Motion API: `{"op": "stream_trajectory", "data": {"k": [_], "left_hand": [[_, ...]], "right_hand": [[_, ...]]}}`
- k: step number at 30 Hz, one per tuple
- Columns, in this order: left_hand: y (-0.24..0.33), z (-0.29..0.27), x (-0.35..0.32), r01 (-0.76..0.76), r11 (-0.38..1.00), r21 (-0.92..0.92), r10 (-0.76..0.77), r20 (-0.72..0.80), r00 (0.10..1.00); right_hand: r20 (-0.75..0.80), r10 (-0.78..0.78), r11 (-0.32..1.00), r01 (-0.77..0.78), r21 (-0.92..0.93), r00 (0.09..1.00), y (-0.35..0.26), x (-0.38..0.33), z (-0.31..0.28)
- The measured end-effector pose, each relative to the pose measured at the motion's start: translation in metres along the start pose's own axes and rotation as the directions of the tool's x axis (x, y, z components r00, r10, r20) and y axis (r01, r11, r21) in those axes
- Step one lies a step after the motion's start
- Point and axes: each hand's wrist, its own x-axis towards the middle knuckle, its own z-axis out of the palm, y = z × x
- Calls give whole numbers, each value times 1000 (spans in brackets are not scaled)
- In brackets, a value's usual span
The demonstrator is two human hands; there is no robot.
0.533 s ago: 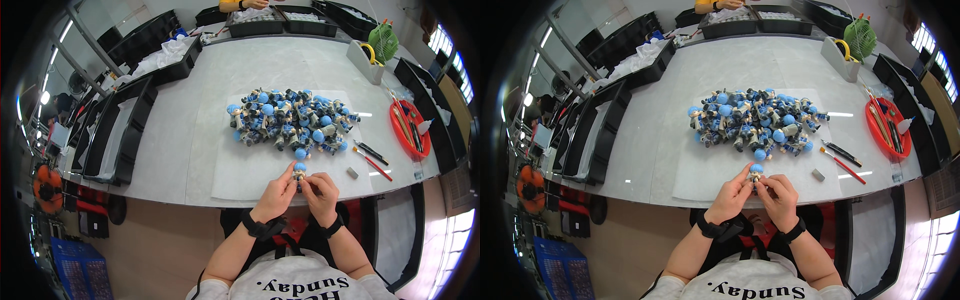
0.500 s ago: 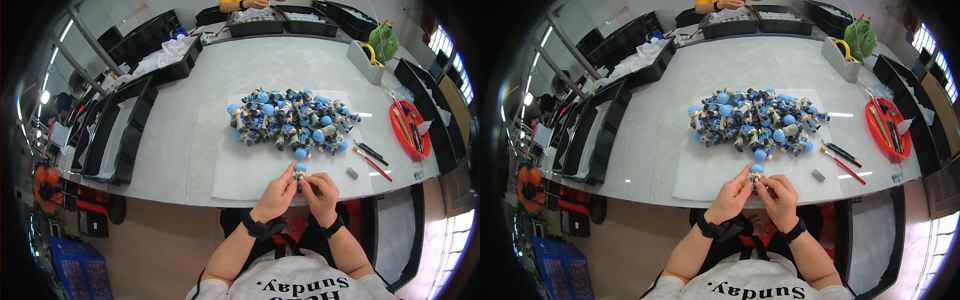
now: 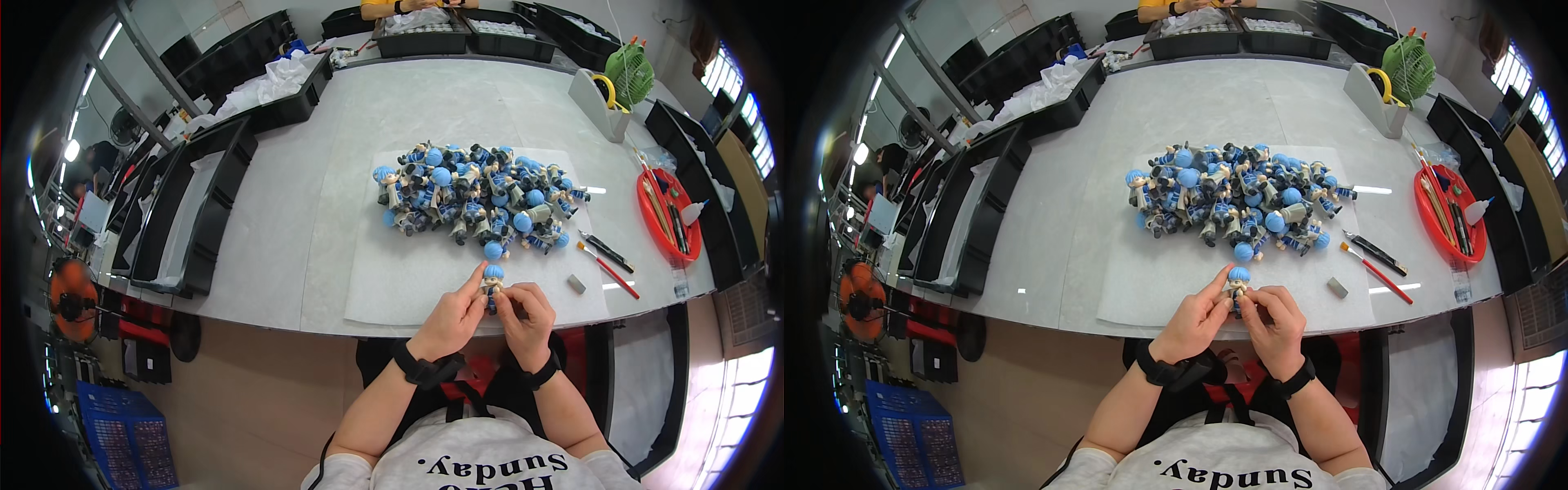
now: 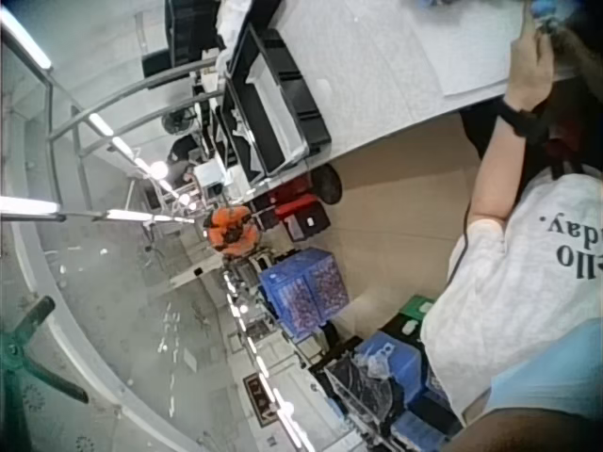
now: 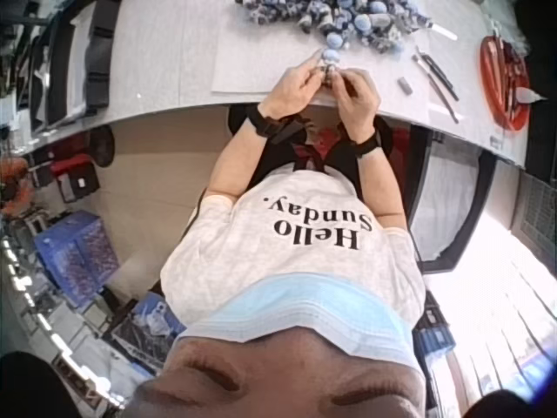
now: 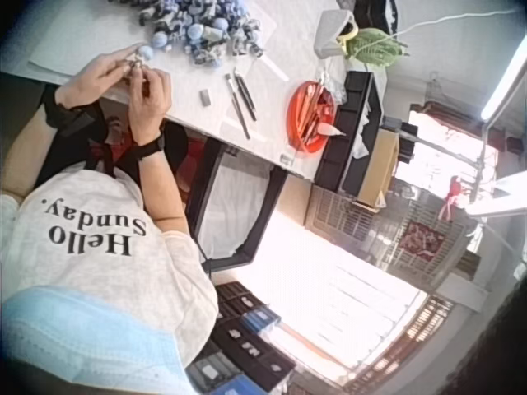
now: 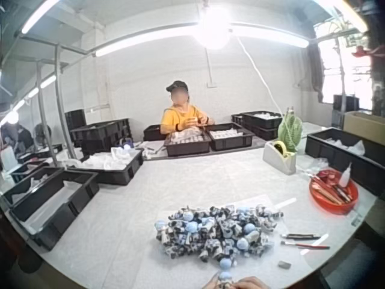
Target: The person assembles small blue and white figurines at a workbench. They pick up individual figurines, use a red-handled tool to adjust or clean parts, and place the finished items into a black tray. The process is repeated for multiple units.
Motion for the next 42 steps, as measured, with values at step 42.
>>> {"op": "stream_trajectory", "data": {"k": [42], "left_hand": [[4, 6, -2, -103, 989, 106, 105, -20, 994]], "right_hand": [[-32, -289, 950, 283, -133, 957, 8, -2, 1]]}}
